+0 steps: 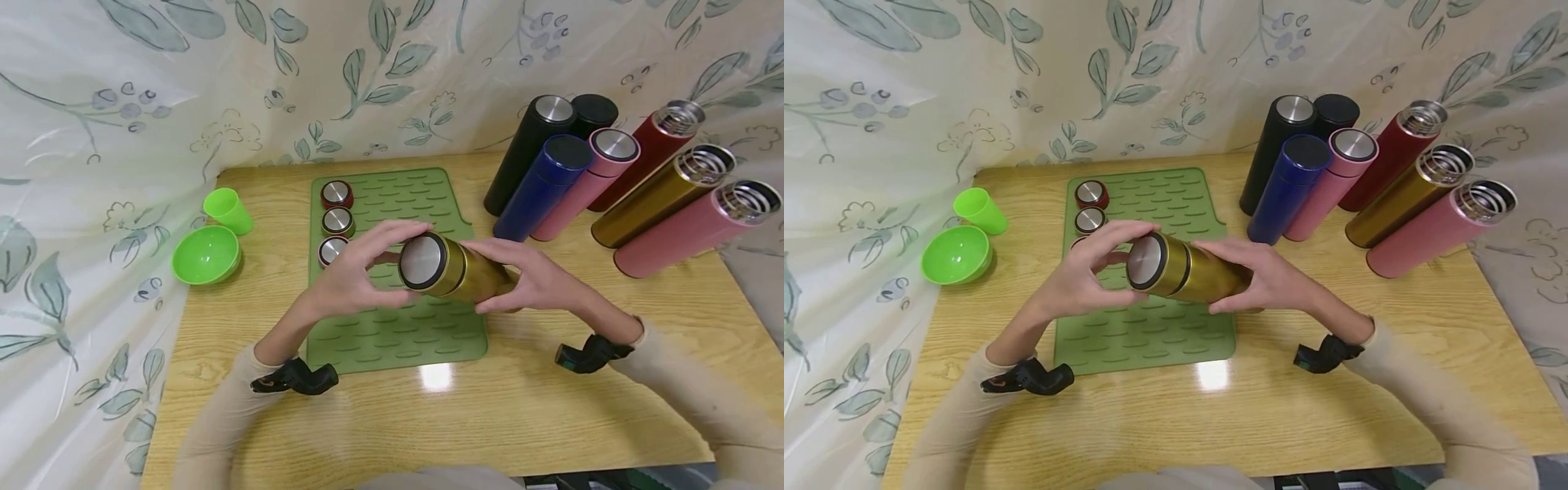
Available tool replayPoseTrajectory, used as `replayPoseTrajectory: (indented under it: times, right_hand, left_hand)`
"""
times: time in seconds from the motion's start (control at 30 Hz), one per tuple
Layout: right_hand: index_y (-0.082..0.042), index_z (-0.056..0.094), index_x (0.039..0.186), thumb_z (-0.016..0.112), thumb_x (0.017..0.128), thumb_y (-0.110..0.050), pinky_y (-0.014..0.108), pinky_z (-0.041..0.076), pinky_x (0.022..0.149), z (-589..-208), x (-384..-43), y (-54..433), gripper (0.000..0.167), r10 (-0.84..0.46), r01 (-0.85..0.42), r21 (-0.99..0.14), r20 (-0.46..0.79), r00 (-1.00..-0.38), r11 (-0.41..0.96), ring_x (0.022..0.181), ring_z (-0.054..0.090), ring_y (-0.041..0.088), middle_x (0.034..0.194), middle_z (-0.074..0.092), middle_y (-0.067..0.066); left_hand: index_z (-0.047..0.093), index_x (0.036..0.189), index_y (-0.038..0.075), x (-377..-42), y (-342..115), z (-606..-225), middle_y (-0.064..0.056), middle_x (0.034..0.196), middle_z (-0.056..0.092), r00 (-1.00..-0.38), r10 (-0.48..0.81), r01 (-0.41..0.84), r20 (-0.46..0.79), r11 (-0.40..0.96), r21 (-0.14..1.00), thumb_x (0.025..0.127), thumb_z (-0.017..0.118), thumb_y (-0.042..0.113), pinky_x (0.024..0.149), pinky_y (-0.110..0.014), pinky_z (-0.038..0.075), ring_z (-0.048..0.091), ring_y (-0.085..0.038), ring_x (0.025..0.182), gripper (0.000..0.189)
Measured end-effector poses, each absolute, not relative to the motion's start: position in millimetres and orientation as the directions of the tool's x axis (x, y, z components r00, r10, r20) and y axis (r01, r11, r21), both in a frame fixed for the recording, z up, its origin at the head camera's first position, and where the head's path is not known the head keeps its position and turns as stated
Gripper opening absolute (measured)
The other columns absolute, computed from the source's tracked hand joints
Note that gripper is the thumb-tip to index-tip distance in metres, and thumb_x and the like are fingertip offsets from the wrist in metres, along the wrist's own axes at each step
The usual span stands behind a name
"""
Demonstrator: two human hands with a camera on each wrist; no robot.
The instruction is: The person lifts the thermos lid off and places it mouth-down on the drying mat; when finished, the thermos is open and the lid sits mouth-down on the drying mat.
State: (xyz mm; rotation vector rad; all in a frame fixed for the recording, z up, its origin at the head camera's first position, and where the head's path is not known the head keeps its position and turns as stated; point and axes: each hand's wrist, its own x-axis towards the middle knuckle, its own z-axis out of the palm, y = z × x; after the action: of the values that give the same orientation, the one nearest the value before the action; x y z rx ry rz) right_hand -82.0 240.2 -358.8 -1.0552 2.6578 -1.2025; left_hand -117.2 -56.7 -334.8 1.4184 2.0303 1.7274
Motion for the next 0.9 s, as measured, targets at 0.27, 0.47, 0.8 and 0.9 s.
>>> replayPoseTrajectory:
  times: [0.27,0.47,0.8,0.9]
  right_hand:
    - [-0.014,0.045,0.145,0.088,0.069,-0.019,0.018,0.046,0.093,-360.5,-95.7,249.1,0.088,-0.733,-0.532,-0.746,0.088,-0.675,0.400,0.124,0.049,0.001,0.140,0.055,0.005]
    - [-0.012,0.050,0.142,0.088,0.069,-0.031,0.015,0.043,0.090,-369.7,-83.6,230.5,0.084,-0.566,-0.647,-0.608,0.360,-0.741,0.460,0.113,0.056,0.014,0.130,0.061,0.010]
    - [-0.003,0.066,0.121,0.070,0.085,-0.045,0.038,0.050,0.091,-392.5,-67.6,199.5,0.056,-0.193,-0.673,-0.287,0.817,-0.544,0.682,0.101,0.062,0.037,0.113,0.066,0.022]
    - [-0.003,0.068,0.117,0.071,0.085,-0.043,0.041,0.050,0.094,-398.3,-66.8,198.9,0.051,-0.147,-0.649,-0.251,0.857,-0.493,0.718,0.102,0.062,0.038,0.112,0.067,0.022]
  left_hand:
    - [0.050,0.135,-0.006,-116.2,-49.4,-334.6,-0.016,0.139,0.054,-0.414,0.716,0.715,0.562,-0.126,0.688,0.069,0.088,0.016,0.112,-0.034,0.041,0.049,-0.021,0.133,0.079]
    - [0.052,0.133,-0.004,-118.2,-51.7,-339.1,-0.017,0.136,0.055,-0.496,0.643,0.708,0.584,-0.089,0.701,0.067,0.089,0.012,0.109,-0.034,0.043,0.051,-0.022,0.129,0.077]
    - [0.049,0.135,-0.005,-115.5,-47.7,-336.9,-0.017,0.137,0.050,-0.594,0.578,0.614,0.560,-0.124,0.779,0.066,0.087,0.001,0.101,-0.034,0.051,0.051,-0.023,0.125,0.079]
    - [0.050,0.134,-0.005,-113.4,-46.9,-336.9,-0.017,0.136,0.050,-0.609,0.563,0.612,0.558,-0.114,0.783,0.065,0.087,0.001,0.099,-0.033,0.053,0.051,-0.023,0.124,0.078]
